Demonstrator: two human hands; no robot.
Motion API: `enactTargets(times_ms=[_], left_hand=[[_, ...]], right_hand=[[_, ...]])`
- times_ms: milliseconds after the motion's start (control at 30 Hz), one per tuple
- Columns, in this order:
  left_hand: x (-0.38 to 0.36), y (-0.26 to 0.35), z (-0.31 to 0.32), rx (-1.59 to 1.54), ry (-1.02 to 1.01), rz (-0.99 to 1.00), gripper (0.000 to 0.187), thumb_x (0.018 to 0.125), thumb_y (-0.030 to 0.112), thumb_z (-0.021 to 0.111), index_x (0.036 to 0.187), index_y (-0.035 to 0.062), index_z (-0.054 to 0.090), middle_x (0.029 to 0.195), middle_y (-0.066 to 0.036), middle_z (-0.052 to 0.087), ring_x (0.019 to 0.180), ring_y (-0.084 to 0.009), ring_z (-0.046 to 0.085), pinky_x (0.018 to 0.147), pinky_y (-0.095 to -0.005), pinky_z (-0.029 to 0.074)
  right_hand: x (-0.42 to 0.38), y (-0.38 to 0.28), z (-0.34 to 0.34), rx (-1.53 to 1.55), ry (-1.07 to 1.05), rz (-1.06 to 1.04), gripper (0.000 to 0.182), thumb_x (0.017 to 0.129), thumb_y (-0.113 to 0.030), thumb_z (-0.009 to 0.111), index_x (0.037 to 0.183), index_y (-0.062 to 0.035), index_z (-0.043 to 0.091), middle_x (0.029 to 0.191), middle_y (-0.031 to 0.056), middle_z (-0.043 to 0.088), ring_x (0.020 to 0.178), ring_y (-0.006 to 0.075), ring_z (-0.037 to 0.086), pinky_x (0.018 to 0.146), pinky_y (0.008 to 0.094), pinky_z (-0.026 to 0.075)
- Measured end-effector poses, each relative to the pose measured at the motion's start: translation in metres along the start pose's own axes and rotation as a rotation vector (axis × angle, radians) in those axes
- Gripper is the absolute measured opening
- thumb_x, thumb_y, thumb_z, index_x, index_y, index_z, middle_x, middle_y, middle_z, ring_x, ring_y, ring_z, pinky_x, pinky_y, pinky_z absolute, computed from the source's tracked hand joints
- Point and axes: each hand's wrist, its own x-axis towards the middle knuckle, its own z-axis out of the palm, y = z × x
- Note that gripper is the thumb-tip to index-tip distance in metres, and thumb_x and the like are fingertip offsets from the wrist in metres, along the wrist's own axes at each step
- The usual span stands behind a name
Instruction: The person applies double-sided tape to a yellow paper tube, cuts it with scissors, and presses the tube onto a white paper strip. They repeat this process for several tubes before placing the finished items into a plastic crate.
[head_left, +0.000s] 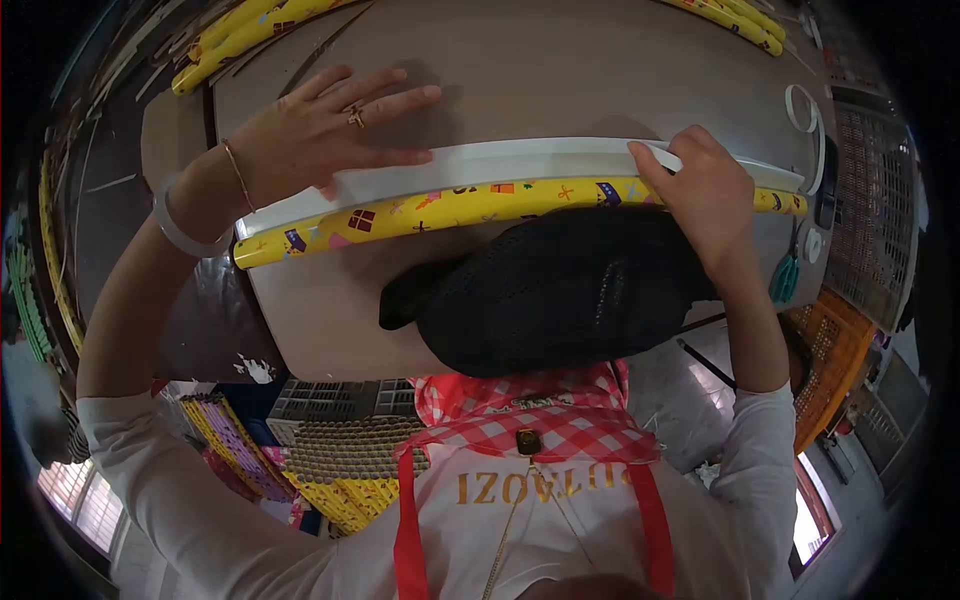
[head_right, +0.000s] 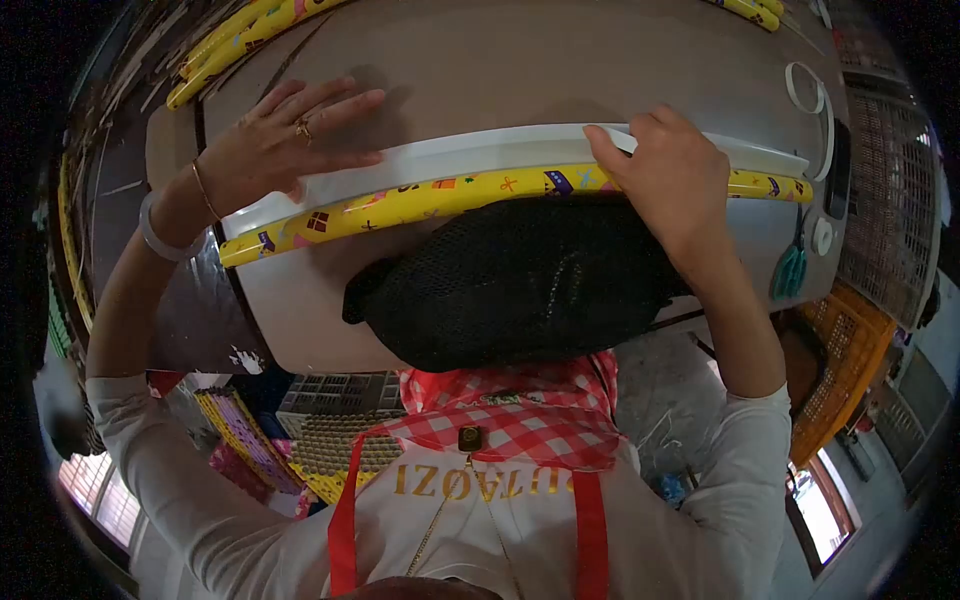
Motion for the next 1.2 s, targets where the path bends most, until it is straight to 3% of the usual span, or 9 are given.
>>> enactTargets(times_ms=[167,233,333,467,533,767,933,1067,1200], left_hand=[[0.001,0.002,-0.002,0.014,-0.004,0.001,0.105,0.035,0.035,0.077,0.130,0.0439,0.035,0.147,0.000,0.013,0.130,-0.0238,0.025,0.103,-0.0399,0.029],[0.002,0.003,-0.006,-0.078,-0.054,-0.045,0.093,0.042,0.030,0.074,0.128,0.0431,0.040,0.147,0.005,0.017,0.131,-0.0191,0.026,0.105,-0.0362,0.027],[0.001,0.003,-0.008,-0.095,-0.056,-0.043,0.093,0.043,0.030,0.074,0.128,0.0431,0.039,0.147,0.005,0.017,0.131,-0.0194,0.025,0.105,-0.0361,0.027],[0.001,0.002,-0.002,-0.051,-0.043,-0.031,0.095,0.042,0.030,0.074,0.129,0.0431,0.038,0.147,0.004,0.017,0.131,-0.0194,0.025,0.105,-0.0357,0.027],[0.000,0.000,0.001,0.021,0.010,0.007,0.107,0.036,0.036,0.076,0.132,0.0443,0.032,0.148,0.001,0.014,0.131,-0.0220,0.025,0.104,-0.0392,0.028],[0.001,0.002,-0.001,0.016,-0.013,0.003,0.107,0.036,0.037,0.076,0.133,0.0427,0.031,0.147,0.002,0.015,0.131,-0.0212,0.024,0.106,-0.0391,0.026],[-0.001,-0.002,0.008,0.114,-0.025,0.045,0.106,0.038,0.040,0.073,0.133,0.0425,0.028,0.148,0.003,0.012,0.135,-0.0198,0.015,0.110,-0.0390,0.020],[0.006,0.002,-0.002,0.174,-0.118,0.042,0.102,0.038,0.040,0.070,0.133,0.0412,0.031,0.148,0.002,0.011,0.136,-0.0201,0.012,0.111,-0.0397,0.017],[0.011,0.004,-0.021,0.062,-0.216,-0.002,0.095,0.044,0.034,0.075,0.131,0.0390,0.037,0.148,0.002,0.013,0.136,-0.0214,0.013,0.111,-0.0399,0.018]], right_hand=[[0.001,-0.003,-0.001,-0.038,-0.009,0.006,0.040,0.079,-0.041,0.060,0.072,-0.0015,0.064,0.076,0.0088,0.060,0.066,0.0258,0.061,0.058,0.0346,0.049],[0.001,-0.001,0.000,-0.038,0.002,-0.010,0.041,0.079,-0.041,0.060,0.072,-0.0016,0.064,0.076,0.0089,0.059,0.065,0.0258,0.061,0.058,0.0347,0.049],[0.001,-0.003,-0.001,-0.041,0.002,-0.018,0.041,0.080,-0.042,0.059,0.072,-0.0018,0.064,0.075,0.0089,0.059,0.065,0.0256,0.061,0.057,0.0349,0.049],[0.004,-0.009,-0.004,-0.093,-0.022,0.000,0.041,0.080,-0.042,0.059,0.071,-0.0022,0.065,0.074,0.0087,0.059,0.065,0.0252,0.061,0.056,0.0347,0.049],[0.004,-0.010,-0.003,-0.112,-0.004,-0.018,0.041,0.080,-0.042,0.058,0.071,-0.0023,0.065,0.074,0.0085,0.059,0.064,0.0250,0.061,0.056,0.0346,0.049],[0.005,-0.014,-0.003,-0.165,0.021,-0.063,0.041,0.081,-0.042,0.058,0.069,-0.0029,0.064,0.072,0.0079,0.057,0.065,0.0240,0.061,0.053,0.0337,0.049],[0.006,-0.014,-0.004,-0.160,0.001,-0.069,0.040,0.081,-0.041,0.058,0.071,-0.0025,0.064,0.071,0.0077,0.057,0.065,0.0240,0.061,0.055,0.0343,0.049],[0.010,-0.015,-0.006,-0.152,-0.083,-0.010,0.040,0.081,-0.040,0.057,0.072,-0.0021,0.064,0.071,0.0093,0.057,0.066,0.0253,0.061,0.057,0.0349,0.049],[0.011,-0.012,-0.002,-0.134,-0.039,-0.036,0.042,0.081,-0.043,0.056,0.067,-0.0040,0.066,0.074,0.0095,0.059,0.068,0.0261,0.062,0.057,0.0387,0.049]])
